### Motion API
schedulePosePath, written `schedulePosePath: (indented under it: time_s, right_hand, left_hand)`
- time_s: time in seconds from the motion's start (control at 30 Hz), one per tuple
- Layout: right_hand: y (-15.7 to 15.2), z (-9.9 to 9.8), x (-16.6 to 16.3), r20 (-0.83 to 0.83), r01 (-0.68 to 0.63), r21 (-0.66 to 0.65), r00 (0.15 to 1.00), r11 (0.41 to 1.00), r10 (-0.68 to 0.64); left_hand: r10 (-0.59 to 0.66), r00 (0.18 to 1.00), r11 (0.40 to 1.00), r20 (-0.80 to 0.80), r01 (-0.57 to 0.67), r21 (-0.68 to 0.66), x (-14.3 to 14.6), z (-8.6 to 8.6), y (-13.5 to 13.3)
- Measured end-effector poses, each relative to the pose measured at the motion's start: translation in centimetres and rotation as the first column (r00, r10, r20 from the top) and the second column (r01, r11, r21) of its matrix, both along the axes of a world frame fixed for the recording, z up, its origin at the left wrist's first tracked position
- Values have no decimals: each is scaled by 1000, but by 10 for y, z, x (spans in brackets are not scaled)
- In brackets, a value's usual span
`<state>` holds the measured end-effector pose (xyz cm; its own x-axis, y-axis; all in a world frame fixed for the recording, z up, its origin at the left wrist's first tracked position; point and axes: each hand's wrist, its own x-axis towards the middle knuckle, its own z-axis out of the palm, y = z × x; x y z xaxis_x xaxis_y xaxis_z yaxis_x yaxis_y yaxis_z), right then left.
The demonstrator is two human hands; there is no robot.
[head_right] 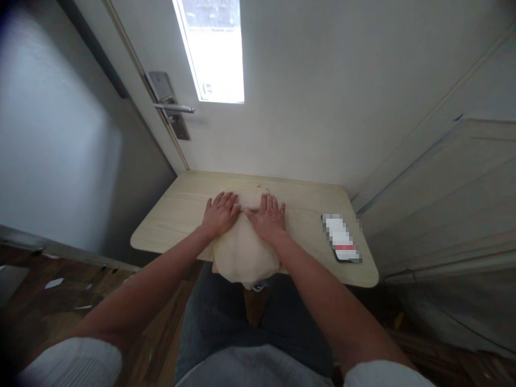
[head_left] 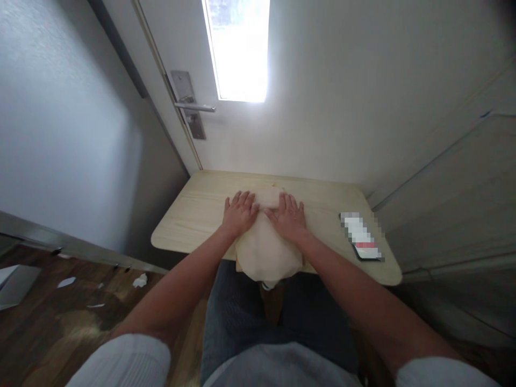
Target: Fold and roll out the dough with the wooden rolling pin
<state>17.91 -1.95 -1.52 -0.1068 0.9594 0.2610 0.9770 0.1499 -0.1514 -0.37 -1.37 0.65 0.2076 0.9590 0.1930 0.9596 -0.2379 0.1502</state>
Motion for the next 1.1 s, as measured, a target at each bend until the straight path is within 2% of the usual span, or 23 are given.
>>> schedulePosePath:
  time_s: [0.37, 0.67, 0.9, 1.1]
  right_hand:
    - [88, 17, -5, 2, -24, -73, 1000, 997, 25]
    - [134, 18, -6, -1, -64, -63, 998, 996, 64]
    - [142, 21, -7, 11, -82, -79, 996, 993, 84]
    - [116, 19, -7, 7, -37, -50, 999, 998, 37]
  left_hand:
    - [4, 999, 998, -34, -6, -62, -3, 7, 86]
    - [-61, 997, 982, -54, 50, -183, -9, 9, 131]
    - [-39, 999, 985, -29, 34, -166, -10, 5, 140]
    - [-25, 1000, 995, -13, 24, -98, -7, 4, 113]
